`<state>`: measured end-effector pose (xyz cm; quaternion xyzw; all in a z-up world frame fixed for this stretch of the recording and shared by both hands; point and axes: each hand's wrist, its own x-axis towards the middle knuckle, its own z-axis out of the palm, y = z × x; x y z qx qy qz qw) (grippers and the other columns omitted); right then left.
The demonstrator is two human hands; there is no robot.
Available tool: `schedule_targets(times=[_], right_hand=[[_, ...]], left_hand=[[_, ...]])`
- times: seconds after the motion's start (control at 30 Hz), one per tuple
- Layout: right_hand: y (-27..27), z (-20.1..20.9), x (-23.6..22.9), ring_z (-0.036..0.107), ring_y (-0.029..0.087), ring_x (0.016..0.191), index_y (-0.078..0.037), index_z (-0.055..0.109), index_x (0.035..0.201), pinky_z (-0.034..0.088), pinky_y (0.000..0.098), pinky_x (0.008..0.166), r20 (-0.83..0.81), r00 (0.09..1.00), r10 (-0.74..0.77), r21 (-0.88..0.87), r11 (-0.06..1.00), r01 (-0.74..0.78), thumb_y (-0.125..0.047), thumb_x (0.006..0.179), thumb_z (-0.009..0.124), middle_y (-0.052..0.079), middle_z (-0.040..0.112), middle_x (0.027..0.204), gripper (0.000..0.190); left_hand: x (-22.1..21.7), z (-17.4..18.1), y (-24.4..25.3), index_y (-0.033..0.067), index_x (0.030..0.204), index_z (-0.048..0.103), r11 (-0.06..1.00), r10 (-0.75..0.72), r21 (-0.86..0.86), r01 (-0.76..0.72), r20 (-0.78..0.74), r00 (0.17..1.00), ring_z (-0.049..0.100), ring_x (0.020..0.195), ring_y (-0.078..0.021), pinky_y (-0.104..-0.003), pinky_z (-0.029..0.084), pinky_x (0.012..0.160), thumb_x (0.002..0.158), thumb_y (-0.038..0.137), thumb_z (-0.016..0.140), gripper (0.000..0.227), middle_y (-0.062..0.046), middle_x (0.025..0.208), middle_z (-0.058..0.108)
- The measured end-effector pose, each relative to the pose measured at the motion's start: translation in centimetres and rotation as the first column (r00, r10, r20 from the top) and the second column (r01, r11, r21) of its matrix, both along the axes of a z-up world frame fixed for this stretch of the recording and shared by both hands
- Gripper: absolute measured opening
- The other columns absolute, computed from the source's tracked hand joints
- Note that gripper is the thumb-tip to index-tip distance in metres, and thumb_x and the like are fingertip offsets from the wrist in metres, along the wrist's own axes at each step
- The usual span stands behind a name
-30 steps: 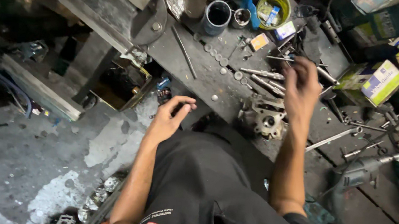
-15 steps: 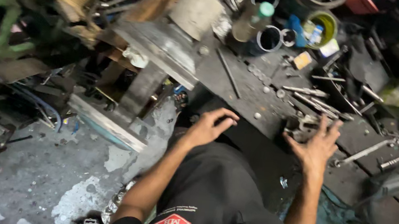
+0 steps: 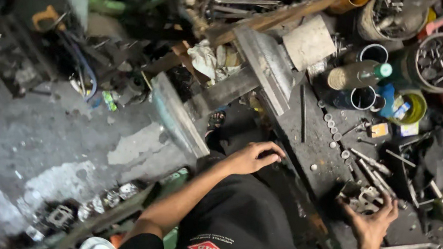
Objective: The person uses a handheld rotary tool to grind and smooth the surfaces and edges of a metal engine casing. They hold the part with one hand and operate the tool with the other, rotating the casing to access different areas. The person then places the part into a bench vise.
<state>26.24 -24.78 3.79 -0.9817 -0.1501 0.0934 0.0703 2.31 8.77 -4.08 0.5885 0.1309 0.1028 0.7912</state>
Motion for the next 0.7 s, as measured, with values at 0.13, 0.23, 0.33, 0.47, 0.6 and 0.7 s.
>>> schedule_targets(times=[0.13, 0.23, 0.33, 0.47, 0.6, 0.7], right_hand=[[-1.1, -0.5, 2.3, 0.044, 0.043, 0.144, -0.011, 0.042, 0.160, 0.044, 0.0507, 0.116, -0.005, 1.000, 0.022, 0.026, 0.999, -0.022, -0.037, 0.066, 0.098, 0.027, 0.038, 0.158, 0.113], [-1.6, 0.2, 4.2, 0.065, 0.042, 0.118, -0.010, 0.036, 0.164, 0.050, 0.0511, 0.090, -0.393, 0.888, -0.237, 0.309, 0.876, 0.371, -0.019, 0.073, 0.082, 0.022, 0.058, 0.143, 0.103], [-1.3, 1.8, 4.6, 0.063, 0.028, 0.117, -0.006, 0.034, 0.162, 0.053, 0.0378, 0.082, -0.549, 0.835, 0.032, 0.518, 0.797, 0.310, -0.003, 0.078, 0.074, 0.010, 0.060, 0.143, 0.093], [3.8, 3.5, 2.5, 0.059, 0.029, 0.123, -0.008, 0.030, 0.163, 0.057, 0.0393, 0.089, -0.635, 0.684, 0.359, 0.597, 0.790, 0.140, 0.006, 0.068, 0.072, 0.016, 0.052, 0.146, 0.105], [12.1, 6.0, -3.0, 0.051, 0.031, 0.135, -0.010, 0.032, 0.159, 0.053, 0.0455, 0.100, -0.628, 0.460, 0.627, 0.619, 0.761, -0.193, 0.005, 0.054, 0.080, 0.015, 0.040, 0.160, 0.116], [17.4, 7.7, -8.3, 0.039, 0.035, 0.148, -0.008, 0.032, 0.159, 0.037, 0.0523, 0.117, -0.465, 0.180, 0.867, 0.736, 0.492, -0.465, 0.000, 0.053, 0.087, 0.019, 0.039, 0.162, 0.120]], left_hand=[[-0.7, 1.4, -1.8, 0.0078, 0.121, 0.067, 0.996, 0.085, 0.037, -0.084, -0.039, 0.996, 0.071, 0.108, -0.0169, -0.033, 0.053, 0.097, 0.105, 0.024, 0.059, 0.024, -0.007, 0.110, 0.076], [-0.9, 2.1, -3.8, 0.0085, 0.122, 0.067, 0.994, 0.107, 0.018, -0.107, -0.036, 0.994, 0.071, 0.105, -0.0139, -0.031, 0.054, 0.095, 0.105, 0.025, 0.058, 0.026, -0.005, 0.108, 0.076], [-0.9, 2.1, -5.7, 0.0098, 0.125, 0.066, 0.992, 0.123, -0.006, -0.123, -0.023, 0.992, 0.072, 0.103, -0.0133, -0.032, 0.055, 0.094, 0.106, 0.028, 0.059, 0.027, -0.005, 0.111, 0.077], [-0.5, 2.2, -8.6, 0.0104, 0.132, 0.064, 0.932, 0.160, -0.285, -0.223, -0.230, 0.960, 0.064, 0.101, -0.0191, -0.041, 0.056, 0.080, 0.100, 0.040, 0.064, 0.044, -0.011, 0.124, 0.065], [-1.7, 2.8, -10.2, 0.0218, 0.141, 0.051, 0.693, 0.105, -0.664, -0.282, -0.295, 0.950, 0.063, 0.116, -0.0186, -0.048, 0.056, 0.086, 0.090, 0.065, 0.049, 0.067, -0.001, 0.139, 0.057], [-4.0, 2.5, -11.7, 0.0194, 0.141, 0.054, 0.451, 0.195, -0.852, -0.265, -0.196, 0.961, 0.062, 0.120, -0.0247, -0.052, 0.054, 0.093, 0.088, 0.073, 0.045, 0.076, -0.006, 0.136, 0.062]])
